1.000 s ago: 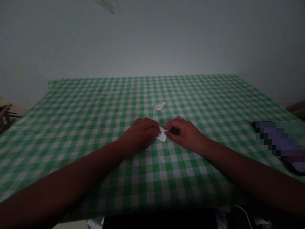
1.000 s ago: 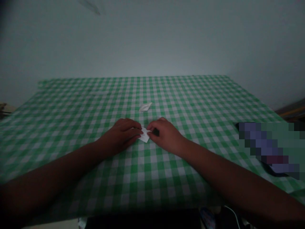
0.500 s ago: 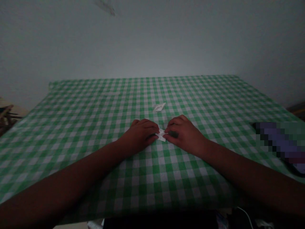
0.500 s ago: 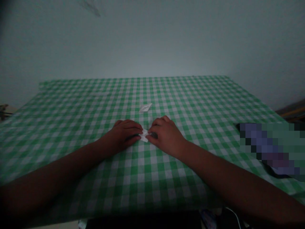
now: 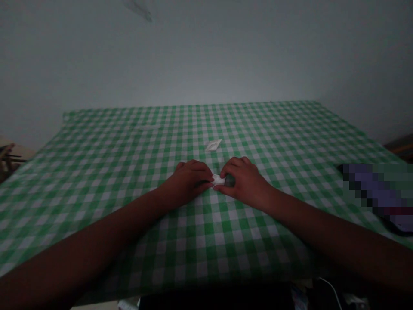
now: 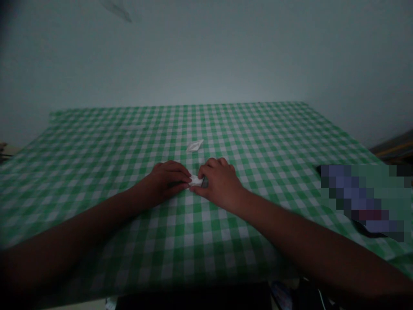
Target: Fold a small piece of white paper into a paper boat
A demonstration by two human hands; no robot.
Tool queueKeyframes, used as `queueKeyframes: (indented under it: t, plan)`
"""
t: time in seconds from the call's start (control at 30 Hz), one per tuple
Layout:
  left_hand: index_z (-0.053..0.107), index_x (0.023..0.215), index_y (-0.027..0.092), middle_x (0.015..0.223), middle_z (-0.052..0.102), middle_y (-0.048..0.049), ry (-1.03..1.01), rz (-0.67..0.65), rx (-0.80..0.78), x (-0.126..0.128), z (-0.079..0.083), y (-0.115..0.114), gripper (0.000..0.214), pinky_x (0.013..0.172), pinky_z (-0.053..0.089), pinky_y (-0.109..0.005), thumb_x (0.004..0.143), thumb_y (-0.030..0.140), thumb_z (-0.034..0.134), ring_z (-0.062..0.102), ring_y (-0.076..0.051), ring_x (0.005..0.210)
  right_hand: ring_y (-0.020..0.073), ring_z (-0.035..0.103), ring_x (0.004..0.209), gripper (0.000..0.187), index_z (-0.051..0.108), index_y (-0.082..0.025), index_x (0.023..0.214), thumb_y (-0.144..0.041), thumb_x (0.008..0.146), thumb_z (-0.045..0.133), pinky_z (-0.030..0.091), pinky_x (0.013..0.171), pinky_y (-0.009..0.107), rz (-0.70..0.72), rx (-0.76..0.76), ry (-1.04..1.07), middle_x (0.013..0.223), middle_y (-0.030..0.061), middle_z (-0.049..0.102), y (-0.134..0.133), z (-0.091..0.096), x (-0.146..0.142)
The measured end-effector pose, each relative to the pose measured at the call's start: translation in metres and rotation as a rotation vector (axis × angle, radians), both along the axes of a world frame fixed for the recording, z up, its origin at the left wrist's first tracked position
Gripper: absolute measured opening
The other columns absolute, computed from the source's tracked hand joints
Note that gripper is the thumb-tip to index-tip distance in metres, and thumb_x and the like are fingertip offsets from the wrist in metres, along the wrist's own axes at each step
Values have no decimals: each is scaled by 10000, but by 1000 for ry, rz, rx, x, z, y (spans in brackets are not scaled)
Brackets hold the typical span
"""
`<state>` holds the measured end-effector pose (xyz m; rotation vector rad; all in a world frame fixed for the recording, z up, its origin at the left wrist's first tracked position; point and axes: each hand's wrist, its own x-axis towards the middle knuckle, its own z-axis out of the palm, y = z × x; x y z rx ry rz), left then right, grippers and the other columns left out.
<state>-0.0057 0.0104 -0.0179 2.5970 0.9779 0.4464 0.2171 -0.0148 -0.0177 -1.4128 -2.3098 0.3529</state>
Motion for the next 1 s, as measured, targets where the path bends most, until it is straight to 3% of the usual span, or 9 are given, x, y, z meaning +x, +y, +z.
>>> queueKeyframes:
  t: [0.23,0.43,0.73,1.0]
  plan:
    - [703,1048,287,1158,684,-1,83,5,21,1,8,-4,166,915,297,-402,914,307,607,559,-222,1124,263,537,1043,287,663,-250,947,-424,753,784,416,925,436,73,-84,13,1065,53,618,7,-1,11]
    - [685,1090,296,1189,668,-6,111,-14,-11,-2,9,-3,213,908,291,-405,902,266,587,545,-230,1142,230,555,1067,256,649,-244,984,-340,784,775,397,977,417,172,-64,31,1059,39,640,8,1,17]
    - [693,977,261,999,674,-11,84,122,46,13,7,-14,153,860,319,-417,873,366,655,559,-237,1045,260,534,1065,273,663,-241,993,-383,783,766,414,938,434,130,-98,22,1097,62,622,8,0,14]
    - [680,979,270,1043,655,-8,13,159,-54,13,2,-11,141,880,387,-435,842,302,685,551,-250,1089,248,533,1041,272,663,-236,998,-358,780,771,419,940,429,129,-103,22,1091,55,619,8,1,15]
